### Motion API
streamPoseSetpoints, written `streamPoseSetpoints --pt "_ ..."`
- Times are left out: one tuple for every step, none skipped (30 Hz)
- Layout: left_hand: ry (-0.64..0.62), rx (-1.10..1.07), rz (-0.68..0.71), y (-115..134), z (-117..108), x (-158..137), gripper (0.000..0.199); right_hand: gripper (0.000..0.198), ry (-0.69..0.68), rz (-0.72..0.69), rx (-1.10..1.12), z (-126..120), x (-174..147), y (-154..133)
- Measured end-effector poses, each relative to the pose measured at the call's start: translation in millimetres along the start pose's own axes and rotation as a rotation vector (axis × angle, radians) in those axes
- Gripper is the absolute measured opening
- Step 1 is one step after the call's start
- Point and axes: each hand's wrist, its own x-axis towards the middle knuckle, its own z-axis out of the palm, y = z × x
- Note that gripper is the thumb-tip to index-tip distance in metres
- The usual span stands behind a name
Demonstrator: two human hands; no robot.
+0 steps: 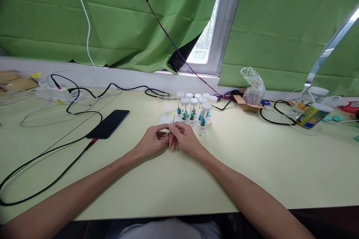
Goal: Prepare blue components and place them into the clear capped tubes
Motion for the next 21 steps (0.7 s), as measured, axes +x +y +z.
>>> streamPoseSetpoints --pt "0.005 0.003 0.001 -0.9 -0.1 0.2 0.023 0.036 0.000 0.002 0.003 0.1 -0.1 -0.2" --pt "0.005 0.005 0.001 -2.0 -0.2 0.3 0.023 0.036 0.000 0.004 0.006 0.1 -0.1 -0.3" --pt "0.006 0.006 0.000 -3.1 -0.3 0.5 0.022 0.036 0.003 0.006 0.009 0.0 0.0 -0.3" --pt "0.006 0.006 0.000 -4.1 -0.4 0.6 0.022 0.035 0.001 0.009 0.008 -0.2 0.1 -0.3" --pt "0.007 0.005 -0.001 -4.9 -0.4 0.7 0.022 0.035 0.004 0.013 0.009 -0.4 0.2 -0.1" --pt "0.009 0.004 -0.001 -5.4 -0.4 0.8 0.023 0.035 0.001 0.014 0.011 -0.6 0.4 0.0" --pt "0.010 0.003 -0.001 -5.6 -0.4 0.8 0.024 0.035 -0.002 0.014 0.013 -0.8 0.5 0.2" --pt "0.011 0.002 -0.001 -5.6 -0.4 0.8 0.024 0.035 -0.004 0.013 0.015 -0.9 0.6 0.2" --pt "0.011 0.002 0.001 -5.4 -0.3 0.7 0.024 0.035 -0.006 0.012 0.016 -1.0 0.7 0.2" --pt "0.011 0.001 0.003 -5.1 -0.3 0.7 0.024 0.035 -0.005 0.012 0.017 -1.0 0.6 0.0" --pt "0.011 0.000 0.004 -4.7 -0.2 0.6 0.024 0.035 -0.003 0.014 0.017 -0.9 0.6 -0.3" --pt "0.011 -0.004 0.005 -4.3 -0.2 0.6 0.025 0.035 -0.001 0.016 0.018 -0.7 0.5 -0.6" --pt "0.010 -0.008 0.006 -3.9 -0.1 0.6 0.026 0.035 0.001 0.017 0.019 -0.6 0.3 -1.0" --pt "0.010 -0.012 0.005 -3.5 -0.1 0.5 0.027 0.036 0.002 0.020 0.021 -0.4 0.2 -1.3" --pt "0.011 -0.016 0.004 -3.0 -0.2 0.4 0.028 0.036 0.002 0.023 0.022 -0.3 0.0 -1.6" --pt "0.010 -0.017 0.003 -2.4 -0.3 0.2 0.028 0.036 0.002 0.025 0.024 -0.2 -0.1 -1.8" --pt "0.010 -0.016 0.003 -1.7 -0.4 0.1 0.028 0.036 0.002 0.025 0.025 -0.1 -0.2 -1.8" --pt "0.011 -0.012 0.002 -0.8 -0.5 -0.1 0.027 0.036 0.001 0.025 0.027 -0.1 -0.2 -1.8" --pt "0.011 -0.008 0.001 0.2 -0.6 -0.3 0.027 0.036 0.000 0.025 0.029 -0.1 -0.3 -1.7" --pt "0.012 -0.006 -0.002 1.2 -0.7 -0.5 0.026 0.035 -0.002 0.025 0.032 -0.2 -0.3 -1.5" --pt "0.013 -0.007 -0.006 2.2 -0.8 -0.6 0.025 0.035 -0.003 0.025 0.035 -0.3 -0.2 -1.4"
